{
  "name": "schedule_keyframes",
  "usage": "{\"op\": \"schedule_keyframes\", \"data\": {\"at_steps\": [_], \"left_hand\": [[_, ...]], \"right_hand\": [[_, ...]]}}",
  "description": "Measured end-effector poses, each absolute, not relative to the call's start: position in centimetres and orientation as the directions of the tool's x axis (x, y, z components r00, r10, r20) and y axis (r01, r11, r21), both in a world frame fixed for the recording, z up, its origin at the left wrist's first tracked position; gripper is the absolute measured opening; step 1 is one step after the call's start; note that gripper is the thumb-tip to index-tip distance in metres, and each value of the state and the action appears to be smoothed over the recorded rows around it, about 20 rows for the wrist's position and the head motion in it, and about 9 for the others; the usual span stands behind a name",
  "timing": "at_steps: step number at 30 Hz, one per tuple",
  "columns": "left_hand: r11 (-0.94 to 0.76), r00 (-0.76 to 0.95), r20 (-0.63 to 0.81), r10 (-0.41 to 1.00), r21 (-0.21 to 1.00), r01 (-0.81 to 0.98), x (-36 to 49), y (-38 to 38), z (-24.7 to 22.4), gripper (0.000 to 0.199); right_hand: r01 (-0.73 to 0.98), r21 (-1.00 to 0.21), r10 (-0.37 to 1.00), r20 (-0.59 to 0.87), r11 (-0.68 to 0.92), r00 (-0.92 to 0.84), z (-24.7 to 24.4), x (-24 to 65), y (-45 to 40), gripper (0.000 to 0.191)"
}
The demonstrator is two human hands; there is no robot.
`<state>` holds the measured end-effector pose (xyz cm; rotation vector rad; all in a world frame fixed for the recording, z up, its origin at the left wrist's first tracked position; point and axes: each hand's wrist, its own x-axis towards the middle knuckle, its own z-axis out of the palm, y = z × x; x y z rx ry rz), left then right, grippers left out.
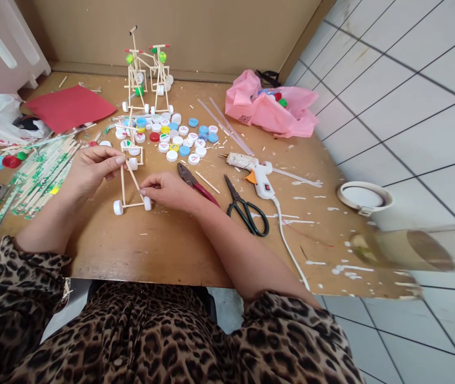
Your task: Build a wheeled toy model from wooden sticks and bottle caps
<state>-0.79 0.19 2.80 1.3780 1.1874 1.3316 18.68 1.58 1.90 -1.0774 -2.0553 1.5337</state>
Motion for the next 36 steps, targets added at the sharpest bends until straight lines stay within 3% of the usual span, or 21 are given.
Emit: {"op": "schedule_keyframes", "data": {"at_steps": [11, 28, 36], "left_hand": [[-0.196, -0.028, 0.198, 0.98, 0.979, 0.061, -0.82, 0.21, 2.67, 0.028], [-0.196, -0.041, 0.199, 0.979, 0.978, 0.07, -0.89, 0.31, 2.49, 0.022], [-0.196, -0.036, 0.198, 0.979, 0.978, 0.067, -0.75, 0.14, 2.72, 0.029]], "right_hand": [[0.382, -0.915, 0.752, -0.162, 0.128, -0.639, 1.82, 18.5, 1.29, 0.009], [0.472, -0.83, 0.718, -0.131, 0.297, -0.683, 1.62, 18.14, 1.01, 0.006], [0.475, -0.834, 0.717, -0.146, 0.282, -0.681, 1.92, 18.23, 0.93, 0.005]]}}
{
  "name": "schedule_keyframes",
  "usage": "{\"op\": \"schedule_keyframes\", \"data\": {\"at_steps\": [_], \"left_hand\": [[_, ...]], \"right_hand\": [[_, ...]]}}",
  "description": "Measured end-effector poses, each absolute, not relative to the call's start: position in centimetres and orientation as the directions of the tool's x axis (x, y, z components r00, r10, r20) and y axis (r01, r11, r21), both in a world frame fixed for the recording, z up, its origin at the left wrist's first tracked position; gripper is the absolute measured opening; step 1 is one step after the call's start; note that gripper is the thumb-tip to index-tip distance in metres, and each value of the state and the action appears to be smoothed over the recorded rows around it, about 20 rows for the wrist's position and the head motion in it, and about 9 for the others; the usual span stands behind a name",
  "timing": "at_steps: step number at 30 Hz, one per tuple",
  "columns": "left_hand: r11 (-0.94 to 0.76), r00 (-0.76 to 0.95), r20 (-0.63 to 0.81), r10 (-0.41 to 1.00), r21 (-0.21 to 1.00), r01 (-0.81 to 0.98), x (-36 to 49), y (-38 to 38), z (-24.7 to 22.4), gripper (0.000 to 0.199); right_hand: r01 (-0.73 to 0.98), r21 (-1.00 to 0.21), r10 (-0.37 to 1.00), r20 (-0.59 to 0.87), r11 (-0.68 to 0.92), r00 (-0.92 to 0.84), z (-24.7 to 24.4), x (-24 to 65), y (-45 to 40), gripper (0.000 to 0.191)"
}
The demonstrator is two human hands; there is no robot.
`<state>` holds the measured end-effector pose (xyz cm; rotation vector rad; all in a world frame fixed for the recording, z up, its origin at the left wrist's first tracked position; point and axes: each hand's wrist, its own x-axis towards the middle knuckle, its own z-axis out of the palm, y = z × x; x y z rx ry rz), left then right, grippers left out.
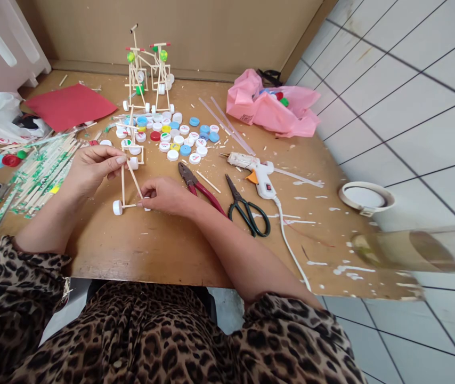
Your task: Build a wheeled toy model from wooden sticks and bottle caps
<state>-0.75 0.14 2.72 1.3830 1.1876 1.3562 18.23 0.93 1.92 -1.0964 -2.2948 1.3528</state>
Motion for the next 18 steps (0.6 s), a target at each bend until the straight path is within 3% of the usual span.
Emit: {"op": "schedule_keyframes", "data": {"at_steps": [7, 13, 18], "left_hand": [[-0.178, -0.029, 0.18, 0.983, 0.982, 0.06, -0.72, 0.09, 2.78, 0.025], [-0.166, -0.013, 0.167, 0.986, 0.986, 0.022, -0.46, -0.13, 2.53, 0.024], [-0.121, 0.001, 0.121, 0.993, 0.993, -0.012, 0.24, -0.47, 2.3, 0.033]], "right_hand": [[0.476, -0.839, 0.71, -0.165, 0.263, -0.684, 1.84, 18.39, 1.05, 0.008], [0.321, -0.938, 0.785, -0.102, 0.128, -0.611, 1.6, 17.98, 0.83, 0.014], [0.221, -0.967, 0.857, -0.003, 0.13, -0.516, 1.44, 17.71, 0.8, 0.014]]}}
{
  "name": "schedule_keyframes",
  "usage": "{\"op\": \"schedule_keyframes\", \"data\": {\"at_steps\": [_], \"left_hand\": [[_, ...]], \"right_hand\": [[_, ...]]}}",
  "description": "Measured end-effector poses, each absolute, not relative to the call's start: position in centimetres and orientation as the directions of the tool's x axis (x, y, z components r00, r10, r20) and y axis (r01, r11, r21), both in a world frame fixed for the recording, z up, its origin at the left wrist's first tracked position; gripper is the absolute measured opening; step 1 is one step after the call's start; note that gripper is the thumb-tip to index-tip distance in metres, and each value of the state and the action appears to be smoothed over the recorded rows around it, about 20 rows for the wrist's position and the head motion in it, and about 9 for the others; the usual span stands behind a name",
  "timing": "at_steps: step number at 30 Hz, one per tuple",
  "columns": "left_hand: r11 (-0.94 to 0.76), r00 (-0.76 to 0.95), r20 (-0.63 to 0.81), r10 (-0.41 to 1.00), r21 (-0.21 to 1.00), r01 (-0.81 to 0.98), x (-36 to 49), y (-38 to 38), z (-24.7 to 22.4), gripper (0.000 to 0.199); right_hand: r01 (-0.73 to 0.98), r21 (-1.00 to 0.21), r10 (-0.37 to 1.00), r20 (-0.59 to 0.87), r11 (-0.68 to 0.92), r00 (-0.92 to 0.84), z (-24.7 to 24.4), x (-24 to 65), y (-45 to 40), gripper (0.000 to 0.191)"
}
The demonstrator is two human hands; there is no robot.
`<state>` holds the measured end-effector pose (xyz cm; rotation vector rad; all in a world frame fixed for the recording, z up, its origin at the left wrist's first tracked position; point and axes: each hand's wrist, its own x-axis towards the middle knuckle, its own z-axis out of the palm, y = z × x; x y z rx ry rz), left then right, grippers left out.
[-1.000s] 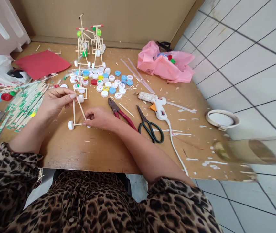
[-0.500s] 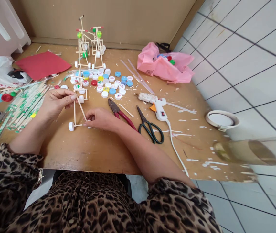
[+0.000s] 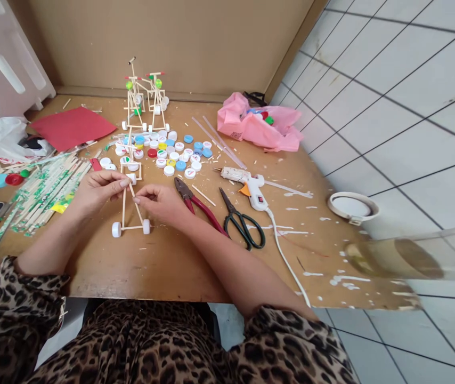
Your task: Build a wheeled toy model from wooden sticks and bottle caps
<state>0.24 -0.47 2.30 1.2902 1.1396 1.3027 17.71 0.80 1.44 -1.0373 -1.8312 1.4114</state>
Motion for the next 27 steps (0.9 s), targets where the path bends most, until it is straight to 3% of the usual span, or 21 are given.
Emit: {"op": "schedule_keyframes", "data": {"at_steps": [11, 18, 27], "left_hand": [[0.049, -0.013, -0.051, 0.999, 0.993, -0.105, 1.0, -0.8, 1.7, 0.036], [0.067, -0.019, -0.07, 0.997, 0.987, -0.144, 1.1, -1.2, 1.0, 0.028], [0.052, -0.005, -0.054, 0.999, 0.984, -0.173, 1.5, -1.8, 0.8, 0.018]], "right_hand": [[0.129, -0.992, 0.859, -0.053, 0.015, -0.51, 1.1, 17.8, 0.6, 0.016], [0.094, -0.992, 0.843, -0.122, -0.085, -0.524, 0.3, 18.1, 0.5, 0.03], [0.032, -0.992, 0.828, -0.121, -0.124, -0.548, 0.6, 18.2, 0.2, 0.035]]}}
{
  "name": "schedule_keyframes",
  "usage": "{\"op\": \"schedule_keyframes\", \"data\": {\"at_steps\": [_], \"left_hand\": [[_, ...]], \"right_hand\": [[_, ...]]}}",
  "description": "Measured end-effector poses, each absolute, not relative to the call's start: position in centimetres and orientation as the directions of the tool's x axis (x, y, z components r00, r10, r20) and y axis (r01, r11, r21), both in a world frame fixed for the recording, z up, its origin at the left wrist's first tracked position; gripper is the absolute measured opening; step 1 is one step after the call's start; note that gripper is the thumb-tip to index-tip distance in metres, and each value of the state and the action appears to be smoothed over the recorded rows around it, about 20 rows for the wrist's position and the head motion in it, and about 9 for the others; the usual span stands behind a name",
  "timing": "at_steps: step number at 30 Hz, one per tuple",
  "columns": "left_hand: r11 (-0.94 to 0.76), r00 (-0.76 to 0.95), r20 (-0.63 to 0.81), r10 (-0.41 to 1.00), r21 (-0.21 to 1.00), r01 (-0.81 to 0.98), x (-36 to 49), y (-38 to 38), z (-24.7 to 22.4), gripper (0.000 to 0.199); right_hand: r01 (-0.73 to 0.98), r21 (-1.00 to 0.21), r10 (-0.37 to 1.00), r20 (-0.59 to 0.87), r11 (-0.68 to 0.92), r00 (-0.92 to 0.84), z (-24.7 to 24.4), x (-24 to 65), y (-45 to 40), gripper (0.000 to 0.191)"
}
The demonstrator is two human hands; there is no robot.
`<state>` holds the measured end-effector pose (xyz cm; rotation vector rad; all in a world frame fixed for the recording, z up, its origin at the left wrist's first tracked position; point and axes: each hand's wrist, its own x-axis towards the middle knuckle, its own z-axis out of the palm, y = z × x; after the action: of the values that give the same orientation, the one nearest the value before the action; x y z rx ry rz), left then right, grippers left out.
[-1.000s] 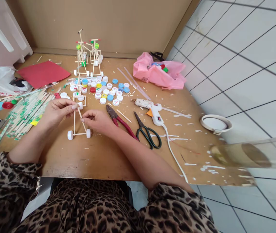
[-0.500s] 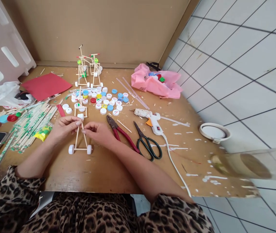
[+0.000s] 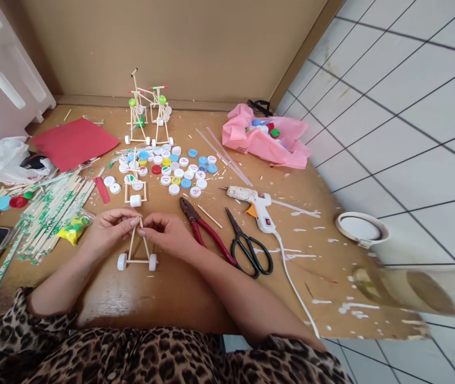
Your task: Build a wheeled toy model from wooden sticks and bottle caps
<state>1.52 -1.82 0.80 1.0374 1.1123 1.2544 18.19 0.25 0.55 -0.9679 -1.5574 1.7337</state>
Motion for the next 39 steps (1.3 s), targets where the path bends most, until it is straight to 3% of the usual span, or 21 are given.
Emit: {"op": "schedule_keyframes", "data": {"at_steps": [11, 19, 23, 28, 33, 39], "left_hand": [[0.082, 0.023, -0.079, 0.997, 0.975, -0.206, 1.2, -1.9, 0.8, 0.033], [-0.03, -0.392, -0.008, 0.92, 0.995, -0.091, -0.6, 0.0, 0.7, 0.034], [0.039, -0.475, -0.054, 0.878, 0.998, -0.042, -1.7, 1.5, 0.0, 0.029], [0.216, -0.438, -0.138, 0.888, 0.967, 0.134, -2.2, 2.8, -0.1, 0.017], [0.236, -0.407, -0.07, 0.911, 0.897, 0.374, -1.9, 3.8, 0.6, 0.01], [0.283, -0.343, -0.08, 0.936, 0.749, 0.598, -1.8, 5.0, 1.0, 0.038]], "right_hand": [[-0.061, -0.982, 0.833, -0.116, -0.176, -0.541, 0.8, 18.1, 0.4, 0.035], [-0.013, -0.984, 0.833, -0.145, -0.18, -0.534, 1.0, 18.1, 0.5, 0.027], [0.02, -0.986, 0.824, -0.147, -0.163, -0.547, 1.0, 18.2, 0.6, 0.026], [0.006, -0.986, 0.821, -0.142, -0.167, -0.553, 0.6, 18.1, 0.9, 0.029], [0.009, -0.986, 0.823, -0.144, -0.167, -0.549, 0.2, 18.0, 1.0, 0.03], [0.009, -0.986, 0.824, -0.146, -0.169, -0.548, 0.4, 18.1, 0.9, 0.028]]}}
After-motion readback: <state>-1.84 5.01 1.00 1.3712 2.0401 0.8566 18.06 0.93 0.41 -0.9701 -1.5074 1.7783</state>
